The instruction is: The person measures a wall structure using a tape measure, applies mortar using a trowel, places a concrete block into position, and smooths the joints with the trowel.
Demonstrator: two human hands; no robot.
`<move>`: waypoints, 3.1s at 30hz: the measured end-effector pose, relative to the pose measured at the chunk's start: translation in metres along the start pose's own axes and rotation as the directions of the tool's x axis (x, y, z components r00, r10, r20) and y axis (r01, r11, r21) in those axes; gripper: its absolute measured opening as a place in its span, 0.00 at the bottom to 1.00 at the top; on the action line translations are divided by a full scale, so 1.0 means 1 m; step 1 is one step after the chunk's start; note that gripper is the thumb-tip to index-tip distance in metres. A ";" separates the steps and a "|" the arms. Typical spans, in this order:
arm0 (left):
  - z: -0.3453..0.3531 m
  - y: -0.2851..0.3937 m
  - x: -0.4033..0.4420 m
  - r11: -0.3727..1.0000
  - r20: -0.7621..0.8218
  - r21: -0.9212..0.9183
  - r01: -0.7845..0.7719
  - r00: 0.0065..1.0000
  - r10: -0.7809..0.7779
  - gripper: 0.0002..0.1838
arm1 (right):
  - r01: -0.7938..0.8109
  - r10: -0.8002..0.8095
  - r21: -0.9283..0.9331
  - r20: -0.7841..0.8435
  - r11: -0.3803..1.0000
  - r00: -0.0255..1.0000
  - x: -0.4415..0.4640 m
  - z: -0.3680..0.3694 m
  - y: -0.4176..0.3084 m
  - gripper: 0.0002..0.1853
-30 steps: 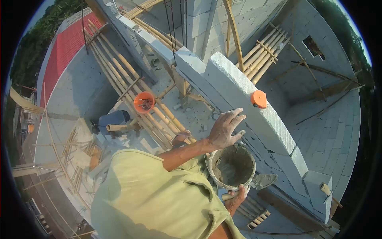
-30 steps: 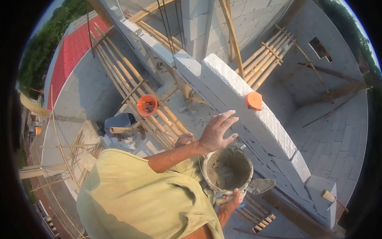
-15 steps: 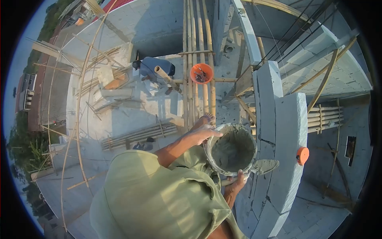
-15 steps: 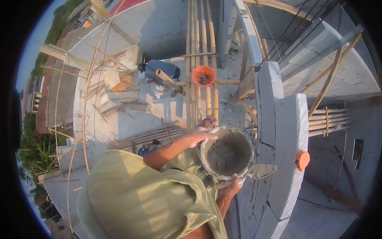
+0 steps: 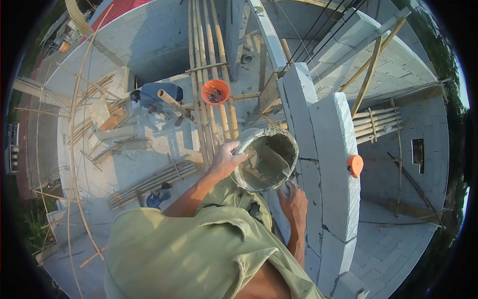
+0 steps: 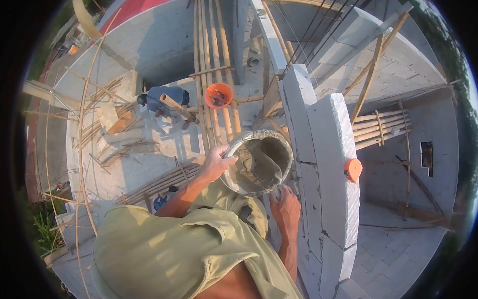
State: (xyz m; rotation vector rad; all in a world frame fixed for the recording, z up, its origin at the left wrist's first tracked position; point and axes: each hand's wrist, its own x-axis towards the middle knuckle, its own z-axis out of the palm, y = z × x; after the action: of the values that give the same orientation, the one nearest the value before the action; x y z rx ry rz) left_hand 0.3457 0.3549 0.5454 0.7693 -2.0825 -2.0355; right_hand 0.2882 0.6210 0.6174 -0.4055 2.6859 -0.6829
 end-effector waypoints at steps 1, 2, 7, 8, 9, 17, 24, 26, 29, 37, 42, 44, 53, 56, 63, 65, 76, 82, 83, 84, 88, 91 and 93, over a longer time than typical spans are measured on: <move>0.000 0.011 0.000 1.000 0.072 -0.013 0.028 0.997 -0.027 0.11 | 0.117 -0.109 -0.083 0.092 0.990 0.990 0.007 -0.005 -0.012 0.23; -0.003 0.019 -0.001 0.998 0.122 -0.022 0.059 0.991 -0.055 0.10 | 0.122 -0.115 -0.080 0.083 0.989 0.990 0.014 -0.002 -0.021 0.23; 0.002 0.063 0.003 0.970 0.243 0.225 -0.090 0.969 0.034 0.10 | 0.111 -0.130 -0.418 -0.017 0.902 0.991 0.021 0.054 -0.050 0.17; -0.001 0.070 0.001 0.970 0.204 0.231 -0.082 0.978 0.034 0.10 | 0.187 -0.192 -0.461 0.036 0.868 0.981 0.016 0.056 -0.051 0.14; -0.002 0.075 -0.001 0.981 0.179 0.151 -0.119 0.980 0.091 0.11 | 0.216 -0.219 -0.460 0.049 0.861 0.975 0.011 0.042 -0.058 0.14; 0.029 0.049 -0.005 0.933 0.288 0.207 -0.294 0.930 0.230 0.23 | 0.117 -0.206 -0.448 -0.154 0.886 0.966 0.010 0.038 -0.038 0.10; 0.031 0.056 -0.019 0.948 0.199 0.222 -0.228 0.962 0.185 0.22 | 0.196 -0.277 -0.424 -0.137 0.884 0.951 0.001 0.007 -0.034 0.07; 0.041 0.050 -0.019 0.922 0.209 0.230 -0.312 0.941 0.266 0.22 | 0.196 -0.278 -0.401 -0.158 0.895 0.948 0.006 0.046 -0.010 0.07; 0.041 0.057 -0.018 0.932 0.168 0.182 -0.313 0.944 0.284 0.21 | 0.235 -0.260 -0.406 -0.007 0.883 0.966 -0.006 0.040 -0.017 0.08; 0.048 0.050 -0.033 0.823 0.129 0.217 -0.524 0.852 0.508 0.20 | 0.090 -0.124 -0.245 -0.127 0.965 0.984 0.019 0.071 0.004 0.11; 0.030 0.044 -0.019 0.905 0.064 0.324 -0.276 0.961 0.270 0.18 | 0.066 -0.070 -0.204 -0.014 0.977 0.997 0.009 0.032 -0.015 0.14; 0.031 0.043 -0.021 0.879 0.128 0.343 -0.330 0.944 0.304 0.17 | -0.083 0.086 -0.157 0.010 0.984 0.996 0.022 0.027 -0.006 0.14; 0.034 0.052 0.005 0.875 0.098 0.245 -0.418 0.909 0.406 0.21 | -0.174 0.067 0.198 0.455 0.965 0.888 0.006 0.015 -0.035 0.21; 0.030 0.048 0.024 0.905 0.137 0.208 -0.372 0.927 0.350 0.21 | -0.373 0.108 0.381 0.563 0.846 0.819 0.015 -0.005 -0.053 0.16; 0.003 0.085 0.058 0.835 0.137 0.346 -0.428 0.904 0.406 0.19 | -0.443 0.146 0.389 0.596 0.808 0.790 0.064 -0.003 -0.063 0.15; 0.006 0.069 0.074 0.795 0.128 0.205 -0.571 0.821 0.557 0.16 | -0.091 0.094 -0.025 0.211 0.996 0.973 0.078 -0.005 -0.065 0.19; -0.027 0.082 0.124 0.803 0.157 0.207 -0.559 0.829 0.536 0.14 | -0.395 0.276 0.098 0.563 0.914 0.779 0.150 0.009 -0.134 0.14; -0.061 0.075 0.163 0.822 0.086 0.264 -0.504 0.862 0.500 0.18 | -0.607 0.025 0.562 0.722 0.561 0.691 0.192 0.058 -0.097 0.12; -0.066 0.071 0.170 0.818 0.091 0.299 -0.492 0.868 0.489 0.19 | -0.620 -0.135 0.652 0.728 0.436 0.672 0.197 0.066 -0.091 0.13; -0.069 0.067 0.177 0.845 0.079 0.298 -0.443 0.894 0.441 0.20 | -0.620 -0.108 0.660 0.717 0.424 0.689 0.197 0.070 -0.091 0.13; -0.087 0.073 0.199 0.955 0.044 0.131 -0.264 0.964 0.261 0.20 | -0.630 -0.186 0.735 0.675 0.252 0.714 0.205 0.082 -0.105 0.14; -0.097 0.077 0.210 0.993 -0.060 0.046 -0.113 0.992 0.115 0.21 | -0.655 -0.208 0.731 0.682 0.192 0.701 0.208 0.088 -0.115 0.16; -0.104 0.071 0.218 1.000 -0.101 0.002 -0.019 0.995 0.019 0.23 | -0.591 -0.177 0.780 0.624 0.208 0.761 0.210 0.089 -0.110 0.17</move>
State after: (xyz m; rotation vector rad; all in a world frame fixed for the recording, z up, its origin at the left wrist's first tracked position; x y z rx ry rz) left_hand 0.1842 0.1635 0.5672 0.8312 -2.0287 -1.9433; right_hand 0.1540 0.4178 0.5458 0.1531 1.1709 -1.6176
